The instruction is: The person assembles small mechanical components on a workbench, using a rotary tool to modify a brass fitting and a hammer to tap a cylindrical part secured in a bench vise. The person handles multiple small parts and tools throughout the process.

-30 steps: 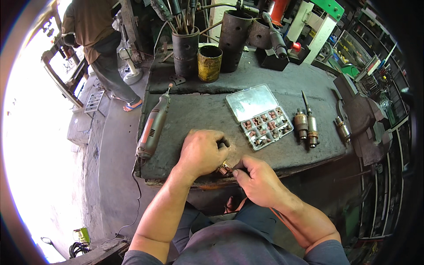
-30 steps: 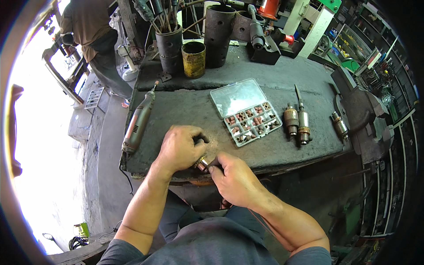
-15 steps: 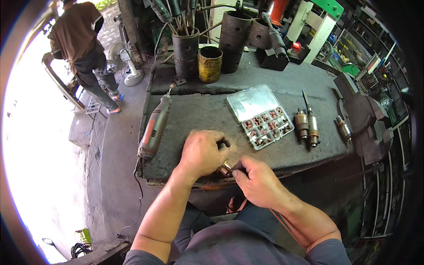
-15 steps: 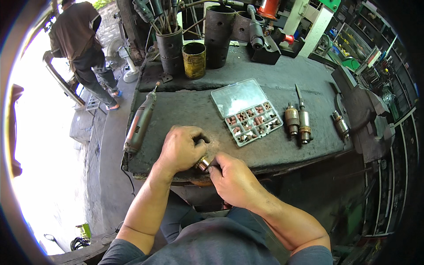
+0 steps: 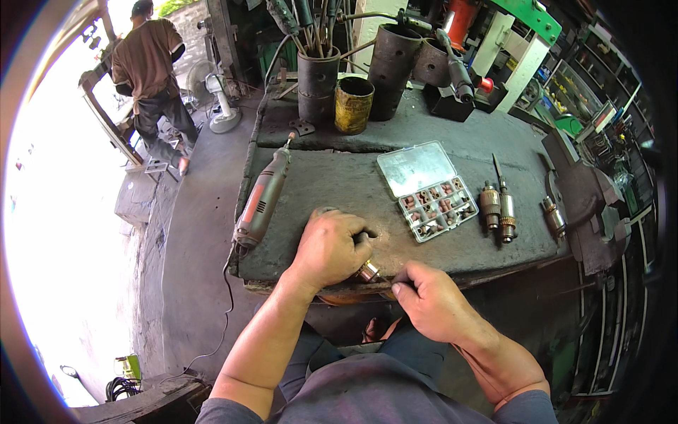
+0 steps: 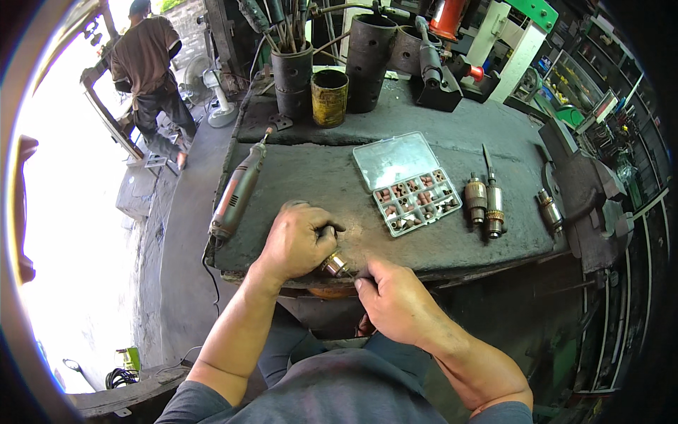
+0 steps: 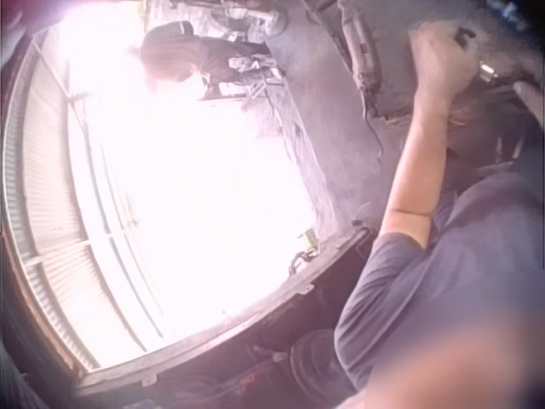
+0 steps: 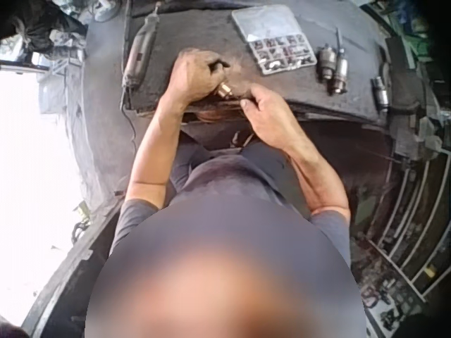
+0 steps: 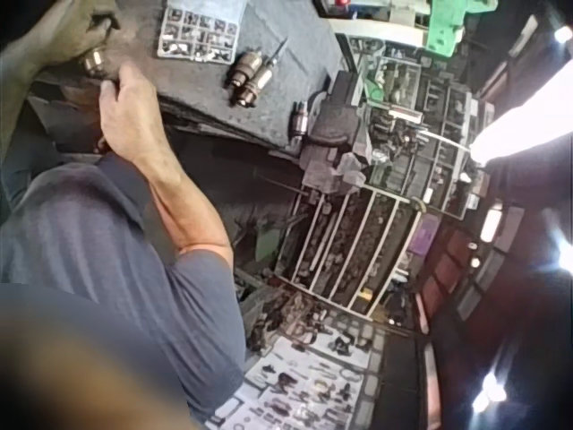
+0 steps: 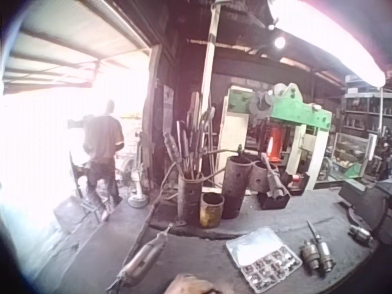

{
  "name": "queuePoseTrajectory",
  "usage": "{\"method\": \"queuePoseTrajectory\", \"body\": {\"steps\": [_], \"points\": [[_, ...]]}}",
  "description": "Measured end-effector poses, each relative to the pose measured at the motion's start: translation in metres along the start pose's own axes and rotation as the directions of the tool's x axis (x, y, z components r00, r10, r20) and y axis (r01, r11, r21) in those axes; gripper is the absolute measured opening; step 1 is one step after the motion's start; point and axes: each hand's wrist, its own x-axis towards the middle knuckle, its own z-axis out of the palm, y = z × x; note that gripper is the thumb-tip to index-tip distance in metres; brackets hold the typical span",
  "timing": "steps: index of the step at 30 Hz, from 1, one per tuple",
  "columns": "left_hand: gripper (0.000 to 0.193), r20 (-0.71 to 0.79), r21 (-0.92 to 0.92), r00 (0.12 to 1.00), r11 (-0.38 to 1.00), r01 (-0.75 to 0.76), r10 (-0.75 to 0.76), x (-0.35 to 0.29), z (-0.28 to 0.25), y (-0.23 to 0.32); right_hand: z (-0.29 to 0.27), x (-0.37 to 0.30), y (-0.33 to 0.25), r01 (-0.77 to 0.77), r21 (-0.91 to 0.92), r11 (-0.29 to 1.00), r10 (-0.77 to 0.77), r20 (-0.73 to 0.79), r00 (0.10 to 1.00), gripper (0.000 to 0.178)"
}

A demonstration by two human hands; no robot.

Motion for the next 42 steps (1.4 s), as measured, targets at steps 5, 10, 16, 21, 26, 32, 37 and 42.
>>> {"method": "queuePoseTrajectory", "body": {"steps": [5, 10, 16, 21, 26, 32, 37, 42], "points": [[0.015, -0.007, -0.017, 1.000, 1.000, -0.024, 0.024, -0.002, 0.001, -0.001, 0.003, 0.003, 0.001, -0.012, 0.097, 0.995, 0.016, -0.033, 0.999, 0.017], [0.016, -0.017, -0.012, 0.999, 0.999, -0.032, 0.032, -0.005, 0.000, -0.001, 0.004, 0.008, -0.004, -0.058, 0.162, 0.985, 0.058, 0.007, 0.998, 0.015], [0.015, 0.008, -0.016, 1.000, 0.999, -0.031, 0.031, -0.006, -0.002, -0.003, 0.001, 0.013, -0.007, -0.031, 0.123, 0.992, 0.027, 0.034, 0.999, 0.017], [0.014, 0.010, 0.002, 0.999, 0.999, -0.045, 0.045, -0.005, -0.002, -0.003, 0.003, 0.016, -0.005, -0.009, 0.147, 0.989, 0.004, 0.031, 1.000, 0.018], [0.014, -0.007, 0.007, 0.999, 0.999, -0.043, 0.043, -0.006, -0.002, -0.002, 0.001, 0.017, -0.003, -0.009, 0.009, 1.000, 0.009, 0.030, 1.000, 0.018], [0.015, -0.015, -0.012, 0.999, 0.999, -0.050, 0.050, -0.004, -0.001, -0.004, 0.002, 0.016, -0.001, -0.010, 0.047, 0.999, 0.009, 0.024, 1.000, 0.018], [0.015, -0.008, -0.038, 0.999, 0.999, -0.039, 0.038, -0.004, 0.001, -0.004, 0.005, 0.018, 0.003, 0.110, -0.050, 0.993, -0.111, -0.025, 0.994, 0.022], [0.014, -0.017, 0.005, 0.999, 0.999, -0.046, 0.046, -0.006, 0.000, -0.003, 0.002, 0.015, 0.002, 0.060, -0.036, 0.998, -0.059, 0.012, 0.998, 0.022]]}}
